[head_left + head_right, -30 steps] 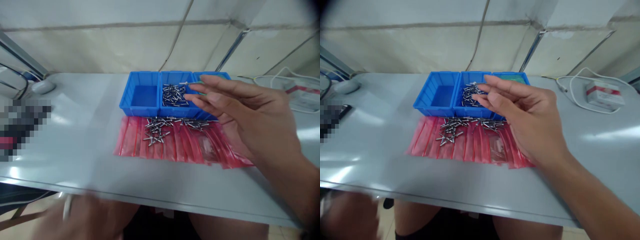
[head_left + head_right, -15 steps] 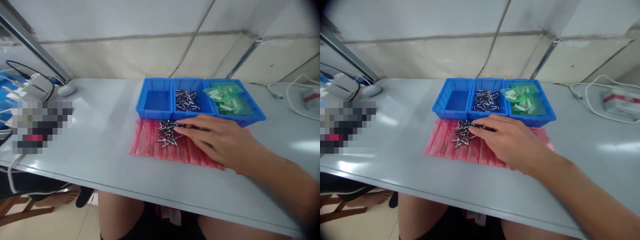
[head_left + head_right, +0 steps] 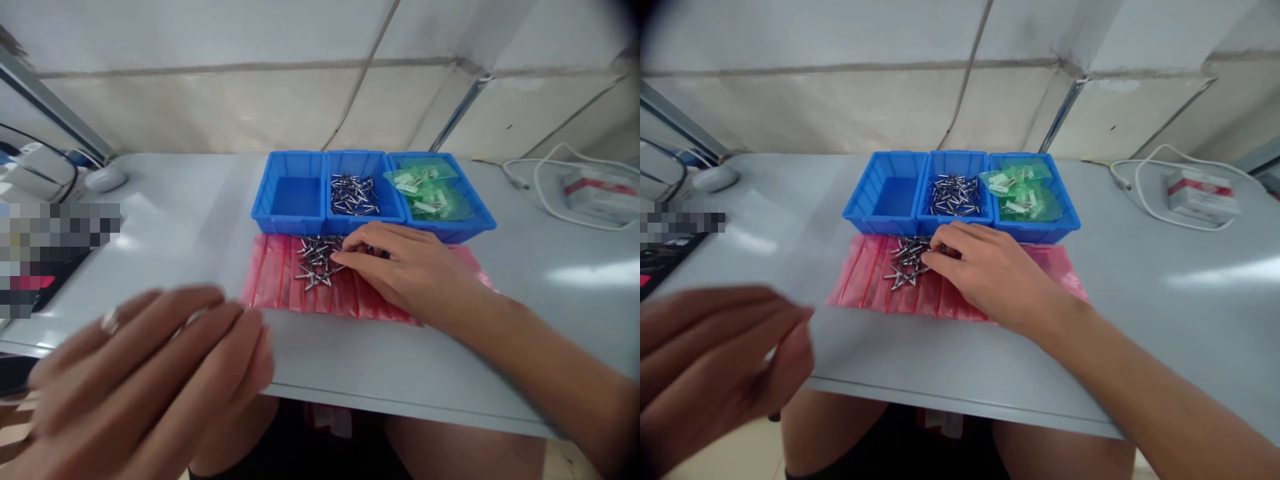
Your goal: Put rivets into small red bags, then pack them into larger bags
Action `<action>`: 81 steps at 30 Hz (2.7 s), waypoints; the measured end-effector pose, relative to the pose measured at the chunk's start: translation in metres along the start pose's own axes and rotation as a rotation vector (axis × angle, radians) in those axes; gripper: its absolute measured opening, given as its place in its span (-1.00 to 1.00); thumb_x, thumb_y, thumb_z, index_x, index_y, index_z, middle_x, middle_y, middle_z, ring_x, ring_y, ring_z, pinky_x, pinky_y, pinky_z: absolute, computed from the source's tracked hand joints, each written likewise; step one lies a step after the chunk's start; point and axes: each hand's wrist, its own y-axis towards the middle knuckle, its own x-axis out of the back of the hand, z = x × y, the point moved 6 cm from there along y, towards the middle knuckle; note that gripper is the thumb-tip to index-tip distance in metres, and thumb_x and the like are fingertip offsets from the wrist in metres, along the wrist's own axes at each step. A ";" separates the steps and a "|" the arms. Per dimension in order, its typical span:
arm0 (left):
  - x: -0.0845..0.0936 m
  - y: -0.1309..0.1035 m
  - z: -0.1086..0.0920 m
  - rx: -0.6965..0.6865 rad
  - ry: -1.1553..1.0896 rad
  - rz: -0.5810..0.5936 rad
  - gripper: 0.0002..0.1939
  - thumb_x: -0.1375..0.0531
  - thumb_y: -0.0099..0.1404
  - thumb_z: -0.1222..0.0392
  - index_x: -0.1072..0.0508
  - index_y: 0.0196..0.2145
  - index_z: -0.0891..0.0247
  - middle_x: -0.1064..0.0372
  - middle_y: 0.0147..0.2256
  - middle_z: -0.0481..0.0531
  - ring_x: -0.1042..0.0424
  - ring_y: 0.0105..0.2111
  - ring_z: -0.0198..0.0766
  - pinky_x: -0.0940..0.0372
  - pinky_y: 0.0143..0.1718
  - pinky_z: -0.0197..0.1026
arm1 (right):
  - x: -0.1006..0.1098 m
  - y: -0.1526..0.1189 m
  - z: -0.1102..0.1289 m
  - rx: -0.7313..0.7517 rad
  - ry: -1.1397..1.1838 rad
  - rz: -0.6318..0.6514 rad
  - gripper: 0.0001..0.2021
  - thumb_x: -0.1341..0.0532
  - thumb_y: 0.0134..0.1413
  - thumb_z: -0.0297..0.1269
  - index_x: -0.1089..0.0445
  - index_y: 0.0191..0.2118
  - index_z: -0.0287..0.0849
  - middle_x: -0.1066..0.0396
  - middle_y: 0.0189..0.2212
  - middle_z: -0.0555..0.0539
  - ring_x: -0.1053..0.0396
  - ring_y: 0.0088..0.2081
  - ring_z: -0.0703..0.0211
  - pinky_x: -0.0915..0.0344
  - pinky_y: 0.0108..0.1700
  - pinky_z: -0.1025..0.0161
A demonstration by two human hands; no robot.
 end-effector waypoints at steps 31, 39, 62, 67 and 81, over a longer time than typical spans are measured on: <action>-0.103 0.096 0.068 -0.115 -0.060 0.007 -0.73 -0.21 0.64 0.28 -0.55 0.20 0.11 -0.57 0.30 0.13 -0.57 0.33 0.00 -0.63 0.31 0.05 | 0.023 -0.006 -0.014 -0.196 0.056 -0.033 -0.71 -0.22 0.53 -0.41 -0.68 0.10 -0.02 -0.74 0.01 -0.02 -0.70 -0.04 0.04 -0.57 -0.13 0.11; -0.097 0.099 0.064 -0.117 -0.082 -0.064 -0.77 -0.28 0.59 0.29 -0.60 0.13 0.15 -0.64 0.22 0.09 -0.63 0.27 -0.07 -0.61 0.34 -0.07 | 0.001 -0.007 -0.006 -0.025 -0.158 0.149 -0.65 -0.11 0.57 -0.46 -0.66 0.06 -0.09 -0.68 -0.05 -0.09 -0.62 -0.12 0.04 -0.47 -0.23 0.12; -0.082 0.100 0.052 -0.141 -0.074 -0.131 -0.83 -0.20 0.60 0.31 -0.55 0.04 0.16 -0.69 0.04 0.07 -0.72 0.08 -0.12 -0.68 0.05 -0.08 | 0.012 -0.004 -0.009 -0.013 -0.178 0.084 -0.72 -0.14 0.59 -0.39 -0.64 0.04 -0.03 -0.67 -0.06 -0.04 -0.62 -0.10 0.11 -0.40 -0.31 0.19; -0.080 0.101 0.048 -0.149 -0.081 -0.129 -0.83 -0.21 0.58 0.32 -0.53 0.03 0.12 -0.68 0.00 0.03 -0.73 0.05 -0.13 -0.66 0.03 -0.12 | 0.029 -0.004 -0.013 -0.108 0.009 -0.077 -0.82 -0.27 0.55 -0.38 -0.64 -0.05 0.00 -0.72 -0.07 0.06 -0.68 -0.08 0.17 -0.61 -0.02 0.21; -0.071 0.104 0.041 -0.264 -0.040 -0.162 -0.77 -0.37 0.54 0.09 -0.55 0.01 0.29 -0.66 -0.14 0.10 -0.70 -0.14 0.02 -0.57 -0.24 -0.02 | 0.043 0.001 -0.018 -0.299 0.197 -0.179 -0.93 -0.40 0.45 -0.36 -0.59 -0.11 -0.01 -0.61 -0.18 0.00 -0.61 -0.13 0.15 -0.57 -0.05 0.14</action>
